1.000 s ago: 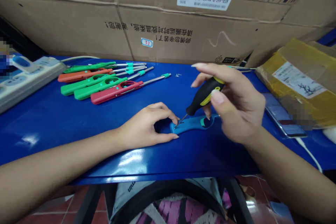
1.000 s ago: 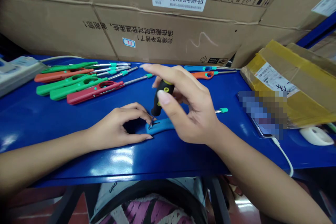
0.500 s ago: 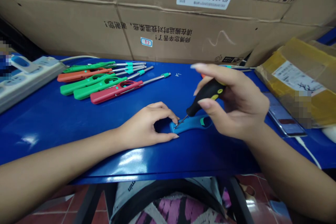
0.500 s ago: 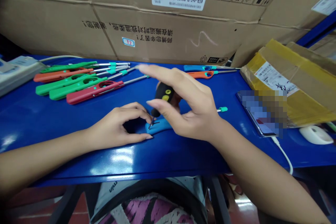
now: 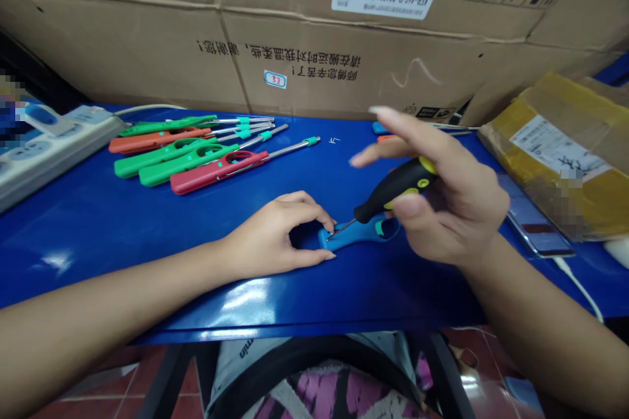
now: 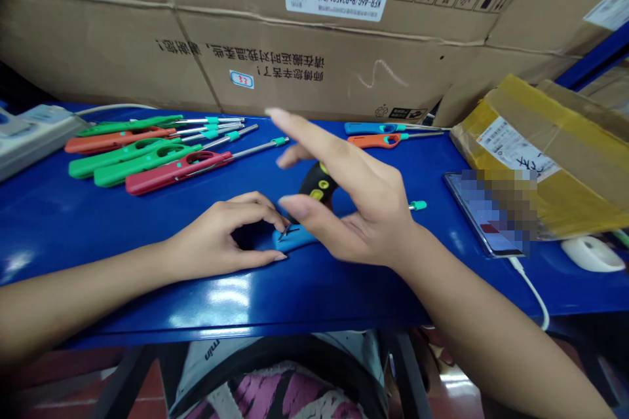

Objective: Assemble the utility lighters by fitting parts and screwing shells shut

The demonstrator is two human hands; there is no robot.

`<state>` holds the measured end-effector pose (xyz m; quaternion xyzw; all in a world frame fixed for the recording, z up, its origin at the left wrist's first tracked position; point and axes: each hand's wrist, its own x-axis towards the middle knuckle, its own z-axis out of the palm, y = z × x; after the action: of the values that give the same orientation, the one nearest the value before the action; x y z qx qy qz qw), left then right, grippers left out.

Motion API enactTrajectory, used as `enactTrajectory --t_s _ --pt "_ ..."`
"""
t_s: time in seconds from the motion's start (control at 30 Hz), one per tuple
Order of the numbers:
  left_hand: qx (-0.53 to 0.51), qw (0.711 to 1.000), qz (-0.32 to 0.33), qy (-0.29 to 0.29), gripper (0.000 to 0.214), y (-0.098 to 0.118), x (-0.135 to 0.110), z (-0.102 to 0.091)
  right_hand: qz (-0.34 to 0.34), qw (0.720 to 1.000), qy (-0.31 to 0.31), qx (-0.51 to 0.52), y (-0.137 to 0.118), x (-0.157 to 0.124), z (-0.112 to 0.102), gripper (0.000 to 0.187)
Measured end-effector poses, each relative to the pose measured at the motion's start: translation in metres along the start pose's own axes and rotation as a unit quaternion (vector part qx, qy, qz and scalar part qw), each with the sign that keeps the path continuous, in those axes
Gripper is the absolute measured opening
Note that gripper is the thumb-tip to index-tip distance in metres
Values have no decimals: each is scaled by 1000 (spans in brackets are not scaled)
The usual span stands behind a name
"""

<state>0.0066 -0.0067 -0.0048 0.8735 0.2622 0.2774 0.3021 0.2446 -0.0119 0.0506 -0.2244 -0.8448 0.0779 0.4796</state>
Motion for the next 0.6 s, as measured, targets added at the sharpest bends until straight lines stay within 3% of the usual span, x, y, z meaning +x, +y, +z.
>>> enactTrajectory --t_s 0.1,0.13,0.27,0.33,0.47,0.6 --pt "3 1000 -2 -1 24 0 -1 0 77 991 -43 101 -1 -1 2 61" --pt "4 1000 -1 -1 24 1 -1 -1 98 987 -32 127 0 -2 4 62" --pt "5 1000 1 0 24 1 0 -1 42 994 77 65 3 -3 11 46" --pt "5 1000 -1 0 24 1 0 -1 51 995 55 68 3 -4 11 40" --pt "4 1000 0 2 25 1 0 0 108 987 -18 119 0 -4 9 49" --pt "3 1000 1 0 24 1 0 0 37 998 53 19 0 -4 9 48"
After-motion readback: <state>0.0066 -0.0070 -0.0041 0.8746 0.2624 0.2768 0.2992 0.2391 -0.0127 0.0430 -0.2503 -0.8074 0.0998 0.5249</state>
